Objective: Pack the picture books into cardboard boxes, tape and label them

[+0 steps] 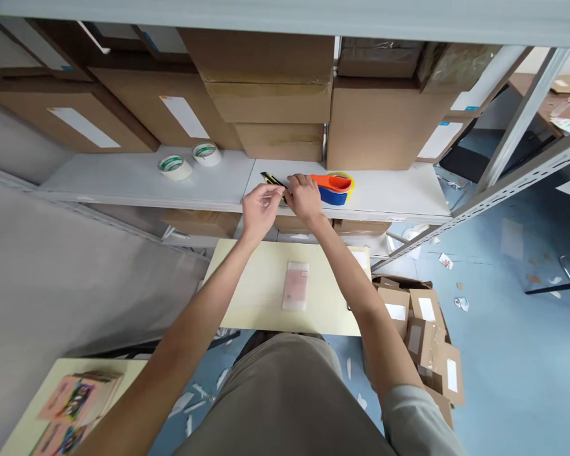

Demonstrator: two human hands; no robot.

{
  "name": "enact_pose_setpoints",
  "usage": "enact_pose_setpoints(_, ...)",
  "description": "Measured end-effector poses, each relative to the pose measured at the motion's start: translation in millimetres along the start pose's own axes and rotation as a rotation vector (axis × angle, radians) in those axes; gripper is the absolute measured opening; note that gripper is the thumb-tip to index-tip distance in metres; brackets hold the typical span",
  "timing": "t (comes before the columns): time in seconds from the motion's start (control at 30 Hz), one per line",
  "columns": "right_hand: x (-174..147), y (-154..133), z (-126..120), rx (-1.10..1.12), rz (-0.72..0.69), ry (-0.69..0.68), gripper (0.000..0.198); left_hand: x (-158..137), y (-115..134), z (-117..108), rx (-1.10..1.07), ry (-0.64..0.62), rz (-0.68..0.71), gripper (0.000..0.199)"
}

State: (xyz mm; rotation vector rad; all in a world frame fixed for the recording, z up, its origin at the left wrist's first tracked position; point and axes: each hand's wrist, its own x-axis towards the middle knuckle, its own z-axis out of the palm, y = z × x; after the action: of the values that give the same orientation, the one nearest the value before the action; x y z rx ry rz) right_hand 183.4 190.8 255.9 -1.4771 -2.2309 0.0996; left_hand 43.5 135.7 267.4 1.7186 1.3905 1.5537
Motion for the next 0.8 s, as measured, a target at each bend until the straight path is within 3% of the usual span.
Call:
enact_pose_setpoints(0.2, 30.1, -25.2, 42.7, -0.006, 0.092, -0.164, 0.041, -17.6, -23.8, -28.7, 0.092, 0.014, -0.040, 0.023)
enact_pose_setpoints(0.37, 20.9, -9.0, 77.7, 0.112, 0.089, -0.025, 0.048, -75.6, -99.4, -46.2, 0.219, -0.080, -0.181, 0.024)
enact_pose_setpoints(0.47, -26.9, -3.7, 83.9, 0.236, 0.049, 0.074, 0.056, -143.3, -155.0, -49.4, 0.390, -0.280, -0.337, 0.026)
enact_pose_setpoints(0.57, -103.6, -13.5, 78.6, 0.357, 0.089, 0.143, 0.058, -216.5, -192.8, -48.7, 0.573, -0.579, -0.438, 0.039)
enact_pose_setpoints(0.67, -185.6, -34.0, 74.1, 0.417, 0.248, 0.122, 0.054, -271.2, -212.2, -42.7, 0.630, -0.801, -0.387, 0.058)
enact_pose_setpoints(0.8, -272.1, -59.4, 86.9, 0.457, 0.598, 0.088, 0.048, -307.7, -225.8, -24.9, 0.591, -0.880, -0.302, 0.069)
